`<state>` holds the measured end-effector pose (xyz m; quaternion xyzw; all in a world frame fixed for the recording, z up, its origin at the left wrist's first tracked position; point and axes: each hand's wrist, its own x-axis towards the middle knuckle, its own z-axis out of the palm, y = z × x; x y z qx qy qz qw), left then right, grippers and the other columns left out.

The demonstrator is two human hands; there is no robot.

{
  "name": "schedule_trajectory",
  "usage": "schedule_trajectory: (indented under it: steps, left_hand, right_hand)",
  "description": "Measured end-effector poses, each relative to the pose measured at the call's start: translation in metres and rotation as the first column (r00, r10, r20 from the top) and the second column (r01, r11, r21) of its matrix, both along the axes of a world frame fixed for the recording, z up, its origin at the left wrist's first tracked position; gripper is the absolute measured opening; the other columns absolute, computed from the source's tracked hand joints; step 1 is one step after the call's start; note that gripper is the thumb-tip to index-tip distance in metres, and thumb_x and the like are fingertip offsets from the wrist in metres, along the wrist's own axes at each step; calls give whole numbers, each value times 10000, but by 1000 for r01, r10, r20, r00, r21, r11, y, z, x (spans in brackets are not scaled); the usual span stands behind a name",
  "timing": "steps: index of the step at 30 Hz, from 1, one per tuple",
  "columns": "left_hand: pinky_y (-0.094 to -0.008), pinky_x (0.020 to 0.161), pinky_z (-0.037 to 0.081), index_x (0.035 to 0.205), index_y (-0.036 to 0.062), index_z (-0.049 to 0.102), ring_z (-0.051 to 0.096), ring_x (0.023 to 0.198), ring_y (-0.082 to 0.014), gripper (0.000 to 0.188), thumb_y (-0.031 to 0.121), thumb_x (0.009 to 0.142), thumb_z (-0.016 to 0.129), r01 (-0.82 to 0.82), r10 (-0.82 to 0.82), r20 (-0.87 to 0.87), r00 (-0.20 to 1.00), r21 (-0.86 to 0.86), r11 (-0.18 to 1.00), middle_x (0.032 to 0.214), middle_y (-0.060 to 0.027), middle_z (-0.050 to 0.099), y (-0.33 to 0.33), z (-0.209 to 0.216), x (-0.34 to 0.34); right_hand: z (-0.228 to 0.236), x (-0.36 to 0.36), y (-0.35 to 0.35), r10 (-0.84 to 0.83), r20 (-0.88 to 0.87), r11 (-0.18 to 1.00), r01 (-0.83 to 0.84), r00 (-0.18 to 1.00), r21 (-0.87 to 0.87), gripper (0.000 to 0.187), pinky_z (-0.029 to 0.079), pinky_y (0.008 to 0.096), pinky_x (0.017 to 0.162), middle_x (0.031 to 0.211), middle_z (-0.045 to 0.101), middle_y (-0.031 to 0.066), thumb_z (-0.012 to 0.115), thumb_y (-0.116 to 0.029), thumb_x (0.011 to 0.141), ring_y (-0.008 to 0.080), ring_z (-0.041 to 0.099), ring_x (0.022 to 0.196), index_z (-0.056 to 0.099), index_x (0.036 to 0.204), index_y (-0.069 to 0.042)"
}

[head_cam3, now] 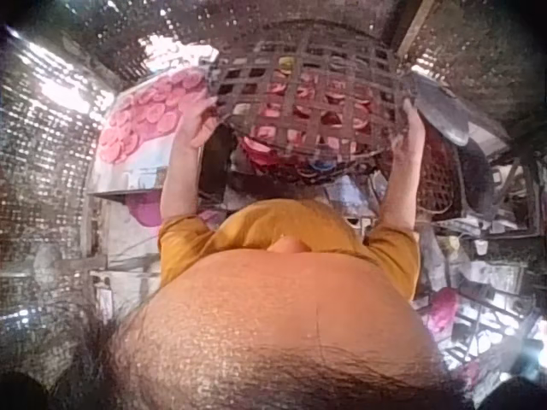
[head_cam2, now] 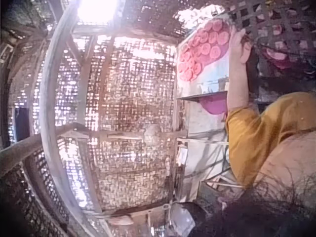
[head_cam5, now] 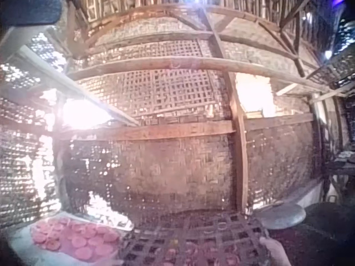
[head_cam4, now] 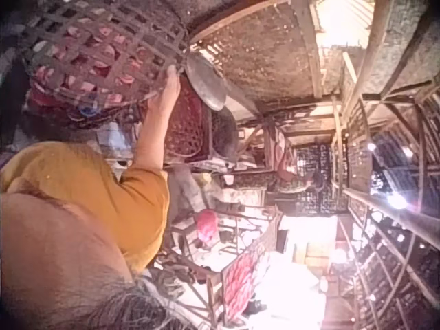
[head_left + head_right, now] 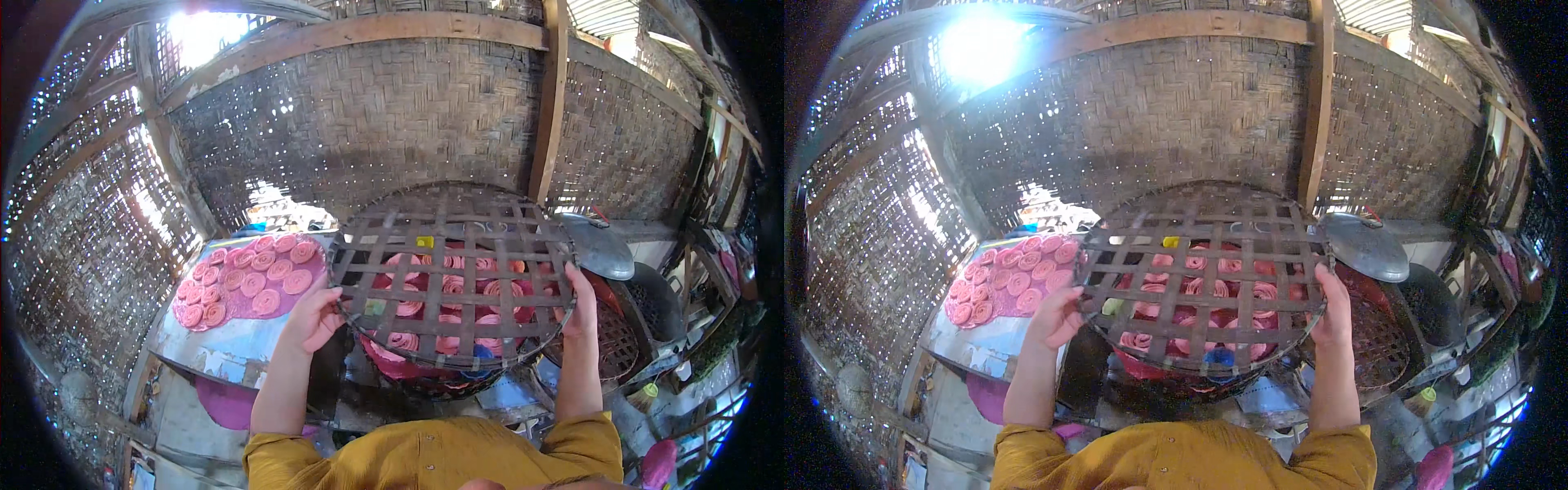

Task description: The person arranges pink rolled fabric items on a purple circular mat, placing small colored plastic cups among them. They repeatedly lift and lower a perforated metal grid over the arrangement and transfer items between mats.

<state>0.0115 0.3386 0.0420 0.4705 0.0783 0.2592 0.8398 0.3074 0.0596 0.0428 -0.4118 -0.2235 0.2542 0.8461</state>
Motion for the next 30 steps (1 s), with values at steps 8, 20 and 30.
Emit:
schedule_trajectory:
  steps: [8,20,30]
  left_hand:
    - [-357,1001,219,1189,85,493,292,1178,-249,485,194,721,550,-162,364,-261,894,568,807,1263,-113,366,2,-54,-2]
    - [-329,1028,197,1305,-41,274,172,1279,-248,731,233,715,608,-183,403,-351,845,518,836,1358,-162,209,14,-101,-8]
    - [-375,894,328,1231,82,388,453,1020,-189,533,157,755,616,-795,767,-221,603,-255,551,1060,-52,491,106,-101,-88]
  right_hand:
    - [-75,9,6,-215,285,938,279,934,-206,318,404,246,767,954,571,28,531,-63,805,100,516,838,522,1111,22]
    - [-100,12,5,-206,516,808,442,832,-390,364,407,261,809,994,569,64,532,-133,828,137,526,886,490,1155,20]
    - [21,-26,50,-264,805,810,576,531,-113,353,372,242,770,936,459,23,557,-104,817,112,444,830,514,1166,-72]
